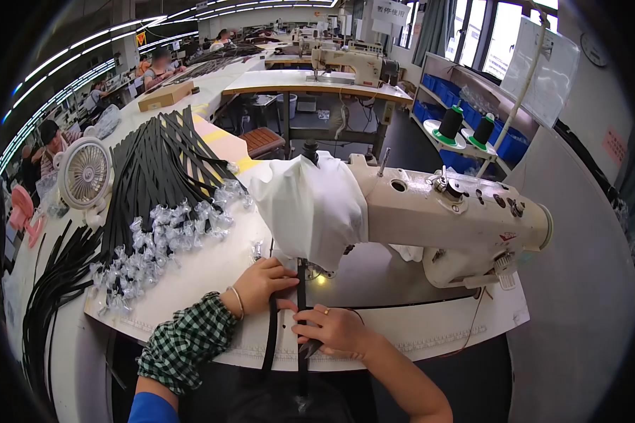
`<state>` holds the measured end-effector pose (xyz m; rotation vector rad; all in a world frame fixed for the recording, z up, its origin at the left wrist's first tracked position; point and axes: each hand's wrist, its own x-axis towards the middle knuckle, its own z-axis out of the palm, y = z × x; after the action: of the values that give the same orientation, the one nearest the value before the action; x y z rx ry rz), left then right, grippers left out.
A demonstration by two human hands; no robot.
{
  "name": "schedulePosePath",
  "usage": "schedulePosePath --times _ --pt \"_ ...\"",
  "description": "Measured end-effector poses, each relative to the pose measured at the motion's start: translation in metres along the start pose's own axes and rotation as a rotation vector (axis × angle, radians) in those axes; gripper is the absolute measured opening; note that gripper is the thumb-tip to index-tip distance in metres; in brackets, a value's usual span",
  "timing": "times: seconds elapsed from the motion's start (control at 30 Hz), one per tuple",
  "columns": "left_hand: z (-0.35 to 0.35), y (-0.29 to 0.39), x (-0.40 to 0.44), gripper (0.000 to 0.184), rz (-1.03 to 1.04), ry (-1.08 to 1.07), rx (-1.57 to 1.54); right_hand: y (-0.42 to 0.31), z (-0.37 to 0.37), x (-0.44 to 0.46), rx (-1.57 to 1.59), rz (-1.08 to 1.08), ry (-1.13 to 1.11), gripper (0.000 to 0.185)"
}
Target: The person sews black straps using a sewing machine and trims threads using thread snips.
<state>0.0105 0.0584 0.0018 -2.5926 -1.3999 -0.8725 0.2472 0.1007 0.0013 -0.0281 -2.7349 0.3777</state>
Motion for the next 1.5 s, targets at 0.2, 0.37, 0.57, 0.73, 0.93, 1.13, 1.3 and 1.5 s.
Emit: schedulePosePath --times 0.2,0.37,0.57,0.73,0.93,1.13,1.3,1.5 --pt "-0.001 0.002 0.001 0.049 -0.009 -0.014 0.015 0.0 0.001 -0.001 0.027 0.016 0.014 0.051" --pt "0.0 0.001 0.001 0.05 -0.009 -0.014 0.024 -0.002 0.0 0.001 0.022 0.011 0.031 0.045" --pt "0.001 0.002 0.0 0.051 -0.01 -0.002 0.019 -0.003 0.002 0.001 0.017 0.035 0.029 0.042" --pt "-0.001 0.002 0.0 0.053 -0.013 -0.006 0.024 -0.005 -0.002 0.002 -0.014 0.034 0.014 0.039" --pt "0.001 0.002 -0.001 0.055 -0.03 -0.026 0.03 -0.017 -0.009 -0.01 0.142 0.037 -0.043 0.039" --pt "0.004 0.002 -0.001 0.054 -0.024 -0.01 0.039 -0.028 -0.011 -0.015 0.064 -0.001 0.003 0.045" --pt "0.006 0.0 -0.001 0.049 -0.011 0.001 0.043 -0.012 -0.011 -0.012 0.011 -0.015 0.042 0.054" --pt "0.012 -0.001 -0.001 0.034 -0.002 0.058 0.045 0.008 -0.013 -0.004 -0.063 -0.01 0.039 0.059"
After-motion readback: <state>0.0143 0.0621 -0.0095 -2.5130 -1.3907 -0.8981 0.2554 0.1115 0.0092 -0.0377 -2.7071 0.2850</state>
